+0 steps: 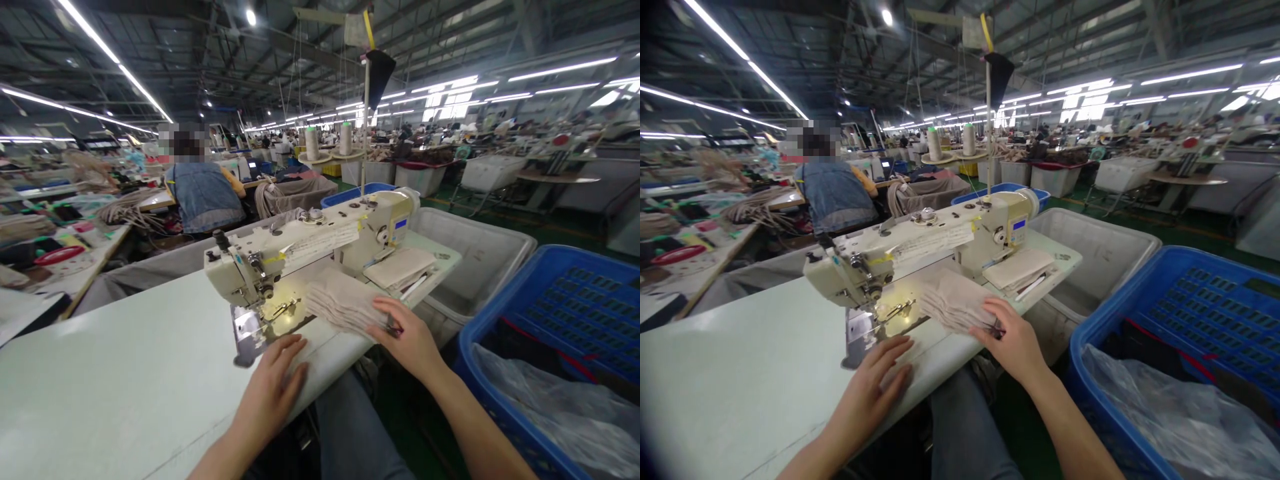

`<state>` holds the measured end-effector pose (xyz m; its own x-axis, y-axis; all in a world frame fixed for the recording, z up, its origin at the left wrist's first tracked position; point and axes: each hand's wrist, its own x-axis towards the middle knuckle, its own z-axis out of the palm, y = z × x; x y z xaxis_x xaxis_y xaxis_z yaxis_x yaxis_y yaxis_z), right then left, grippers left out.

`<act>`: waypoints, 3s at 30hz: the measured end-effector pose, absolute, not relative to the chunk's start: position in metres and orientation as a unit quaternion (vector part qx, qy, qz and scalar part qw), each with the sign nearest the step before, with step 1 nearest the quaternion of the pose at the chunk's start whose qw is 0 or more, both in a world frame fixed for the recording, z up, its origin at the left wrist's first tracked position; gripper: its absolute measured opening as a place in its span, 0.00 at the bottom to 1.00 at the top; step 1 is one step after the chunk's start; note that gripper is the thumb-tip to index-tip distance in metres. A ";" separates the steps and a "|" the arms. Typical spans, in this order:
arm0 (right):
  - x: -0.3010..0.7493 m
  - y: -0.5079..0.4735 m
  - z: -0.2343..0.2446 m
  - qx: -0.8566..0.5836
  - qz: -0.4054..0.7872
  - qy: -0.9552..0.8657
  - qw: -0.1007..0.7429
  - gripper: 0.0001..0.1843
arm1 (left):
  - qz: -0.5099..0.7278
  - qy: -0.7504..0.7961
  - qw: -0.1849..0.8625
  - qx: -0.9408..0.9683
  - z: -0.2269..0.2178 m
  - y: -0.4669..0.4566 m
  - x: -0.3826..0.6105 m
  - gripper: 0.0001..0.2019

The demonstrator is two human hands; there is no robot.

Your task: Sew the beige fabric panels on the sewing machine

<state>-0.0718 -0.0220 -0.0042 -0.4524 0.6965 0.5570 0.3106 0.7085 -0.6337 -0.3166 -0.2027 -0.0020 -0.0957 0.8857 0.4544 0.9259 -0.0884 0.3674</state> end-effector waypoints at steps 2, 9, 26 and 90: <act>-0.069 -0.014 0.002 -0.361 0.252 -0.775 0.454 0.18 | -0.324 -0.660 -0.029 -0.678 0.003 -0.187 -0.296 0.16; -0.069 0.025 -0.004 -0.448 0.285 -0.752 0.391 0.19 | -0.356 -0.629 -0.083 -0.686 0.026 -0.144 -0.265 0.19; -0.077 -0.016 0.067 -0.196 0.274 -0.777 0.532 0.08 | -0.289 -0.576 0.004 -0.765 0.134 -0.117 -0.265 0.13; -0.153 -0.133 -0.044 -0.077 0.418 -0.865 0.268 0.13 | -0.228 -0.864 -0.128 -0.430 0.018 -0.168 -0.415 0.06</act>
<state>-0.1528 -0.1325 -0.0439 -0.8447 0.3565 0.3991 -0.0909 0.6394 -0.7635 -0.4154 -0.1684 0.0176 -0.5969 0.8020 -0.0236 0.6854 0.5250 0.5045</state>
